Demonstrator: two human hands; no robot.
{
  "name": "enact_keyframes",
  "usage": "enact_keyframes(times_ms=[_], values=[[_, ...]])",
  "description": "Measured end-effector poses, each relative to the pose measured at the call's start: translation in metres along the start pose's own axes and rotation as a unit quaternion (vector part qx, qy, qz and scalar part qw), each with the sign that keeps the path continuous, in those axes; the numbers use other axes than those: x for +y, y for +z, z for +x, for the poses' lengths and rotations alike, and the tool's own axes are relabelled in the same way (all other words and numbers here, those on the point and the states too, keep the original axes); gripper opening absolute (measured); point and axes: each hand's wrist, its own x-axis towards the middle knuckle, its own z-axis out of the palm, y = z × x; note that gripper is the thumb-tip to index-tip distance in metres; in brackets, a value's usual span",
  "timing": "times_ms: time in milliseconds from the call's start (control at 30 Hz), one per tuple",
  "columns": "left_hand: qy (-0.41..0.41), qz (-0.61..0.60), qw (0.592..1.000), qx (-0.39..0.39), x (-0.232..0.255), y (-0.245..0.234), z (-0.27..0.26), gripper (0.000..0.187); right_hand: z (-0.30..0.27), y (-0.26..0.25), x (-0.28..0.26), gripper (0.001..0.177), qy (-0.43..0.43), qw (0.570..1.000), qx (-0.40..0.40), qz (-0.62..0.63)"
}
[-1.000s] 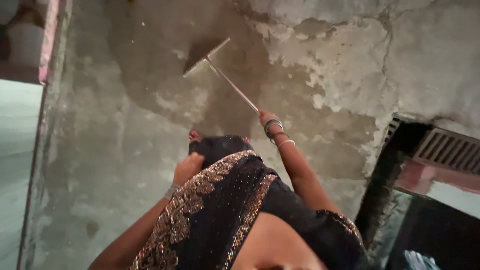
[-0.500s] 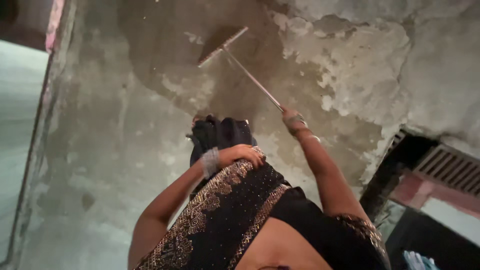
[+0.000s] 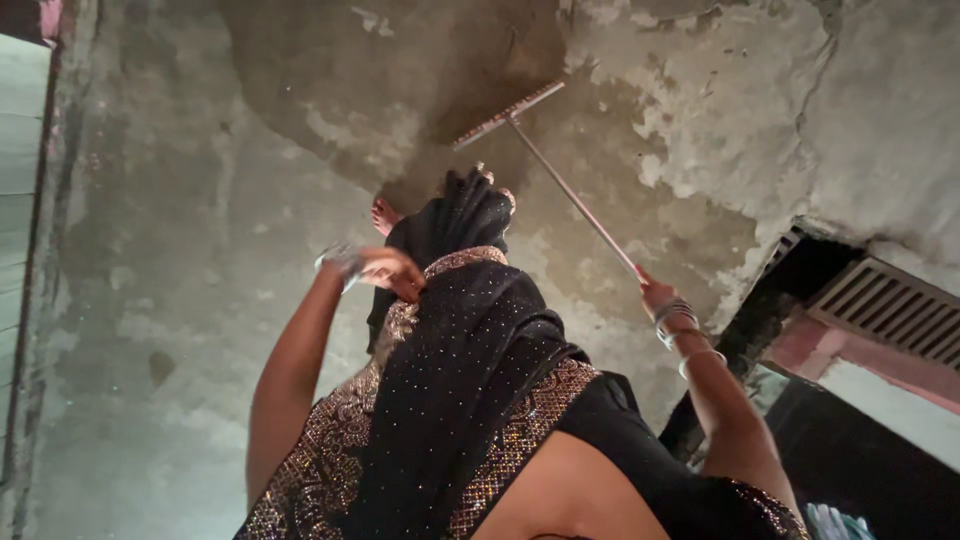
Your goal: The person uses a floor wiper to push water across a concrete floor, moving towards a wall and doorway.
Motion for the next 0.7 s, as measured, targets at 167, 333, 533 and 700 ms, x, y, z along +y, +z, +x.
enact_keyframes(times_ms=[167, 333, 533, 700], values=[[-0.135, 0.129, 0.974, 0.125, 0.040, 0.004, 0.139, 0.036, -0.041, -0.050, -0.024, 0.049, 0.047, 0.998, 0.031, 0.032], [-0.009, 0.068, 0.981, 0.183, 0.109, 0.030, 0.268, 0.040, 0.013, -0.081, -0.084, 0.047, -0.051, 0.979, 0.097, 0.171], [0.133, 0.185, 0.956, 0.184, 0.113, 0.045, 0.300, 0.083, 0.116, -0.134, -0.195, 0.048, -0.281, 0.898, 0.139, 0.309], [0.176, 0.147, 0.933, 0.277, 0.101, 0.027, 0.294, 0.101, 0.144, -0.146, -0.220, 0.038, -0.105, 0.978, 0.111, 0.145]])
